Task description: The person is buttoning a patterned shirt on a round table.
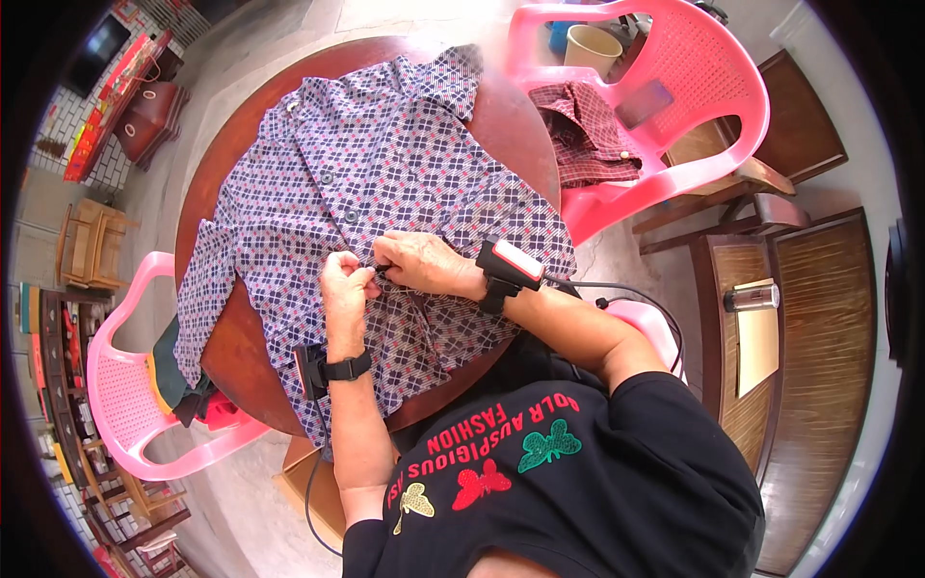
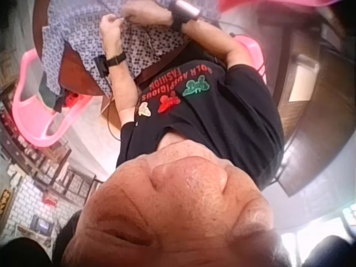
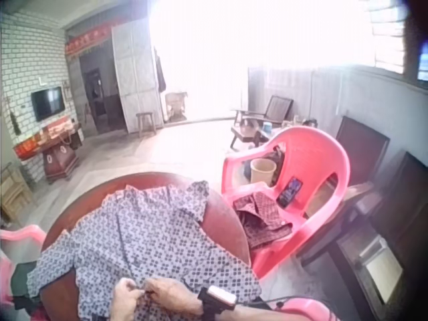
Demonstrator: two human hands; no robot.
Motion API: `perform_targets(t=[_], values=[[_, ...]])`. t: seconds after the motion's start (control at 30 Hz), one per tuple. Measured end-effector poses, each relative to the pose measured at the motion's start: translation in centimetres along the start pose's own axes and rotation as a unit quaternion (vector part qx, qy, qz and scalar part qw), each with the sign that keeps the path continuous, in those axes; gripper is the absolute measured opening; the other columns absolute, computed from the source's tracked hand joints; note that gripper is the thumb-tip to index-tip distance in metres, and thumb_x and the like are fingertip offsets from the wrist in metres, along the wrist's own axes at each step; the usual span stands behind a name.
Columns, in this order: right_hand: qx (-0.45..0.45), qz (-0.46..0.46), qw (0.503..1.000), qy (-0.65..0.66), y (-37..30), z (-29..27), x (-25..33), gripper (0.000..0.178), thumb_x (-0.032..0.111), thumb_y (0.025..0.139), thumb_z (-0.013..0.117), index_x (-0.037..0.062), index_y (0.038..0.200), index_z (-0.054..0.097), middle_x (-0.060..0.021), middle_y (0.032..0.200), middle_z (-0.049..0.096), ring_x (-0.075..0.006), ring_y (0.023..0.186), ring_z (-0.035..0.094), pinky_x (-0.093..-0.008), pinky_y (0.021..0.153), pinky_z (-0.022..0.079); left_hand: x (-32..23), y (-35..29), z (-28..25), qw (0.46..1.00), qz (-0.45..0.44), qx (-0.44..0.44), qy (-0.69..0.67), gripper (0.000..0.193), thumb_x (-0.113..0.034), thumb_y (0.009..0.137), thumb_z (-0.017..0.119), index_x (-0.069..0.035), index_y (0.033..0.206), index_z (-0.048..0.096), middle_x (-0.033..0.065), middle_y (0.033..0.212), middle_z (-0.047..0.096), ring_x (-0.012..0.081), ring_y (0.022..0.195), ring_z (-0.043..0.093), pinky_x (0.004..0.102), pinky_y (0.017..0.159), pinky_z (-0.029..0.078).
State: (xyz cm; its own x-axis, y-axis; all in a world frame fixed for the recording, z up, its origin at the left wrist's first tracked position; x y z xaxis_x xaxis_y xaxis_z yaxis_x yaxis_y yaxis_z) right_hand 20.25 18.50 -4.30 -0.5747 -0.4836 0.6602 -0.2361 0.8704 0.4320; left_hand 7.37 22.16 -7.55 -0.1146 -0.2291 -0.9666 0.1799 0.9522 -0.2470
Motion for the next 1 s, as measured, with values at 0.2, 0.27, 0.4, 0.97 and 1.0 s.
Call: perform_targets(t=[0.2,0.27,0.4,0.97,1.0], values=[[0.043,0.055,0.996,0.049,1.1,0.4,-1.8,0.013,0.015,0.081,0.06,0.0037,0.086,0.058,-0.0125,0.08,0.062,-0.0306,0.08,0.062,-0.0412,0.071,0.047,-0.3,-0.5,0.6,0.997,0.026,0.016,0.069,0.021,0.007,0.08,0.057,-0.004,0.095,0.049,0.0017,0.073,0.052,0.0082,0.056,0.053,0.0207,0.05,0.048],[0.065,0.088,0.993,0.039,1.5,0.4,-2.5,0.014,0.018,0.081,0.06,0.004,0.084,0.061,-0.0128,0.079,0.064,-0.0297,0.08,0.063,-0.0408,0.072,0.048,-0.5,-0.8,0.9,0.994,0.063,0.009,0.089,0.022,0.006,0.08,0.057,-0.005,0.097,0.05,-0.0003,0.074,0.051,0.0057,0.061,0.052,0.0191,0.051,0.047],[0.127,0.124,0.984,0.032,1.9,0.9,-2.5,0.017,0.021,0.078,0.06,0.005,0.084,0.064,-0.0126,0.084,0.066,-0.0304,0.088,0.063,-0.0414,0.077,0.048,-0.3,-0.8,0.8,0.983,0.094,0.002,0.159,0.021,0.005,0.082,0.056,-0.006,0.098,0.049,-0.0009,0.075,0.051,0.005,0.06,0.049,0.019,0.052,0.046],[0.184,0.14,0.973,0.018,2.8,1.8,-3.7,0.024,0.022,0.082,0.061,-0.0011,0.08,0.064,-0.0155,0.073,0.063,-0.0297,0.071,0.063,-0.0421,0.064,0.046,-3.5,-2.4,2.3,0.891,0.225,-0.009,0.393,0.03,0.0,0.071,0.064,-0.005,0.099,0.057,0.007,0.095,0.05,0.0142,0.064,0.053,0.0296,0.063,0.048],[0.185,0.139,0.973,0.017,3.0,1.6,-3.5,0.024,0.022,0.082,0.061,-0.0011,0.08,0.064,-0.0155,0.073,0.063,-0.0297,0.071,0.063,-0.0421,0.064,0.046,-3.7,-2.5,2.3,0.887,0.25,-0.013,0.387,0.03,-0.001,0.07,0.065,-0.005,0.099,0.057,0.0091,0.099,0.049,0.0175,0.073,0.054,0.0315,0.067,0.048]])
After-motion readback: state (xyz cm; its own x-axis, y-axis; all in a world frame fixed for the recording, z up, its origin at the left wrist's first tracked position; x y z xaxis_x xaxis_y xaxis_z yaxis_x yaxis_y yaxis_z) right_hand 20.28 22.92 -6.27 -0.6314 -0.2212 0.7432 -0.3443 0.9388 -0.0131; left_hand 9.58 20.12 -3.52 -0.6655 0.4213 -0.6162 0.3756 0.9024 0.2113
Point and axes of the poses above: each hand's wrist, its own y-axis towards the middle knuckle, its own z-axis out of the palm, x = y × z, the point moved 8 cm from there along y, towards the middle knuckle
